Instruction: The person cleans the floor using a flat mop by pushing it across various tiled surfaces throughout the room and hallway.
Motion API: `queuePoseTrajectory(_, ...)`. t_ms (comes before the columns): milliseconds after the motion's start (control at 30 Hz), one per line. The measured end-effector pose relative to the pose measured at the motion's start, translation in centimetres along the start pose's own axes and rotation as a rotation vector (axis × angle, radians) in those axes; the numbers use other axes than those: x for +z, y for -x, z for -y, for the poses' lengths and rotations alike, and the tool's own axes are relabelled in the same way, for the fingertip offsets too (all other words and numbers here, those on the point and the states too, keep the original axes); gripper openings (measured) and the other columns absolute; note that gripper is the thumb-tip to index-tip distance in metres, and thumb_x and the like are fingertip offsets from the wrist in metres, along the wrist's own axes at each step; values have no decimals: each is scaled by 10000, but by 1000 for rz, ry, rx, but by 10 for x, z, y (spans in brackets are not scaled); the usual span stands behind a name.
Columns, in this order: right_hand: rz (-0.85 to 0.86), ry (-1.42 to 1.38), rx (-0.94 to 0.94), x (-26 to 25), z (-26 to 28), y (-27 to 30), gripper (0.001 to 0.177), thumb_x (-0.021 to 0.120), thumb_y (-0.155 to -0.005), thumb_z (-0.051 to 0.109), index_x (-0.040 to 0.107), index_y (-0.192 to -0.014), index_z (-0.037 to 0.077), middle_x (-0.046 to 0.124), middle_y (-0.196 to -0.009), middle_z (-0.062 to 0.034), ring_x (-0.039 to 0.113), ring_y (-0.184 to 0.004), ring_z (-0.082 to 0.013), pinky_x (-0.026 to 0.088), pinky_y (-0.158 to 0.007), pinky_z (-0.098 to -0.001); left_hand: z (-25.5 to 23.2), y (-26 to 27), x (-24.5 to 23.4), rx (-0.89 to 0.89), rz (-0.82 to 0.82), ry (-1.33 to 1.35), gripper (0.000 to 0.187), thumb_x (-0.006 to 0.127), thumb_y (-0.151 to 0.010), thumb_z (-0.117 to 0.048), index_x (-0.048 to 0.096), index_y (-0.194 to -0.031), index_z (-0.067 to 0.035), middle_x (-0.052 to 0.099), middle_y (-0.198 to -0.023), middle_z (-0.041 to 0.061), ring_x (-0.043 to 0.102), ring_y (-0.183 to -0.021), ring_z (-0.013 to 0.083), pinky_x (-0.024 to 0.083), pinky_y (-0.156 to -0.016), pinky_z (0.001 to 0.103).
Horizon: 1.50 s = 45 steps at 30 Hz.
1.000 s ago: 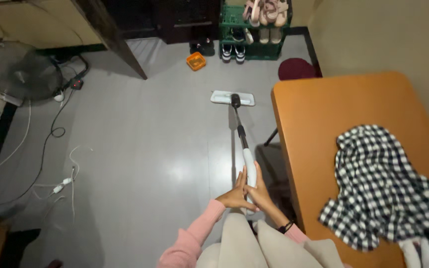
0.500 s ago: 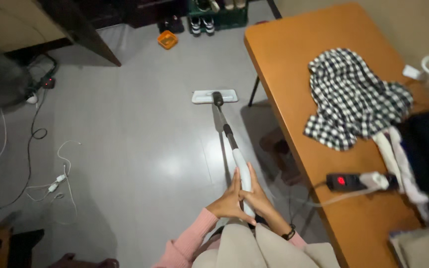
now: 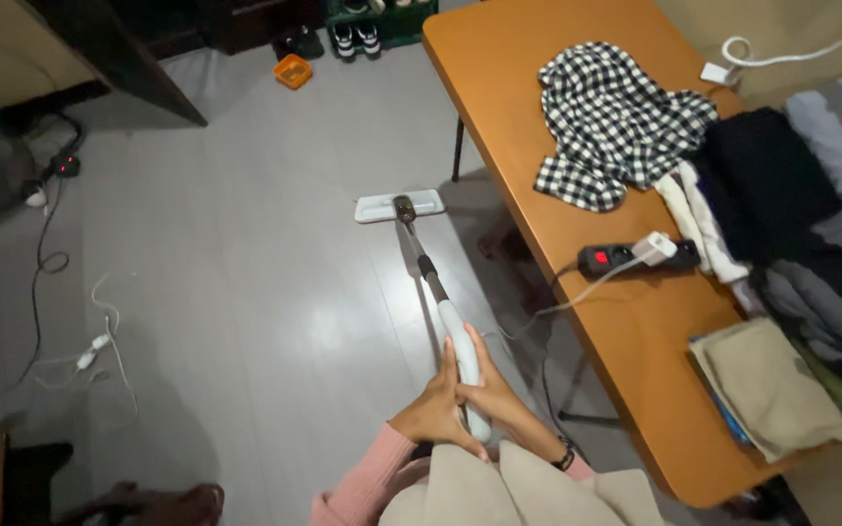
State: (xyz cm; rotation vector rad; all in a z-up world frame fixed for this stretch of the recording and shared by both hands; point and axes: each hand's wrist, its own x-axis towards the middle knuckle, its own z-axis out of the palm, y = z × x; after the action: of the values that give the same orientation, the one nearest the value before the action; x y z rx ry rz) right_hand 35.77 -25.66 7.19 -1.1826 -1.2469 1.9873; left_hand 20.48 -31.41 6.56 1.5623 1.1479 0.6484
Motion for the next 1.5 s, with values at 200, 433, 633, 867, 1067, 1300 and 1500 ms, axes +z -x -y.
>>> queuePoseTrajectory(200,34,13,34,-19,-17,103,1100,613,-715,-116,141,-1637,255,381,-1590,-89,592,-1169,-169,540,-843,-276,-28,49,87,28,-42,115,1845,958,-401,-606,-296,-1536,132,15,-1692,377,114,-1598,481,214,-1277,439)
queuePoseTrajectory(433,106,10,-121,-29,-33,150,1122,597,-694,-138,109,-1637,226,268,-1658,-103,374,-1449,-192,450,-1049,-276,-33,73,139,121,-162,-167,1800,957,-468,-679,-205,-1568,144,-52,-1670,441,10,-1582,551,141,-1285,537)
queuePoseTrajectory(633,69,268,-169,-31,-18,154,1143,653,-675,-69,78,-1630,182,241,-1666,-103,318,-1494,-233,367,-1125,-327,-35,60,129,103,-206,-179,1789,925,-453,-713,-157,-1609,120,-78,-1690,426,-44,-1609,530,90,-1302,540)
queuePoseTrajectory(867,4,331,-308,-27,5,132,1034,603,-695,-36,170,-1622,112,259,-1671,-163,278,-1532,-268,275,-1195,-365,-49,39,100,135,-139,-67,1826,941,-443,-670,-239,-1589,124,-180,-1676,440,-135,-1611,530,66,-1310,515)
queuePoseTrajectory(1067,-11,162,-246,-10,34,97,1055,577,-674,-23,183,-1641,130,339,-1633,-167,429,-1396,-311,392,-1050,-392,-50,16,48,100,-40,-5,1859,943,-425,-652,-321,-1541,130,-275,-1634,458,-169,-1593,526,95,-1310,490)
queuePoseTrajectory(1300,-98,200,-141,12,62,2,1029,576,-672,-13,198,-1609,183,360,-1610,-126,450,-1405,-255,462,-1044,-364,1,-35,-31,125,-22,-87,1851,965,-442,-644,-285,-1588,97,-261,-1671,419,-245,-1612,515,47,-1330,525)
queuePoseTrajectory(1500,-69,333,-315,33,68,-85,1000,616,-728,-13,188,-1619,137,352,-1616,-167,354,-1495,-273,304,-1178,-348,53,-69,-94,148,-79,31,1880,958,-403,-672,-324,-1570,54,-343,-1649,387,-260,-1586,488,52,-1308,520)
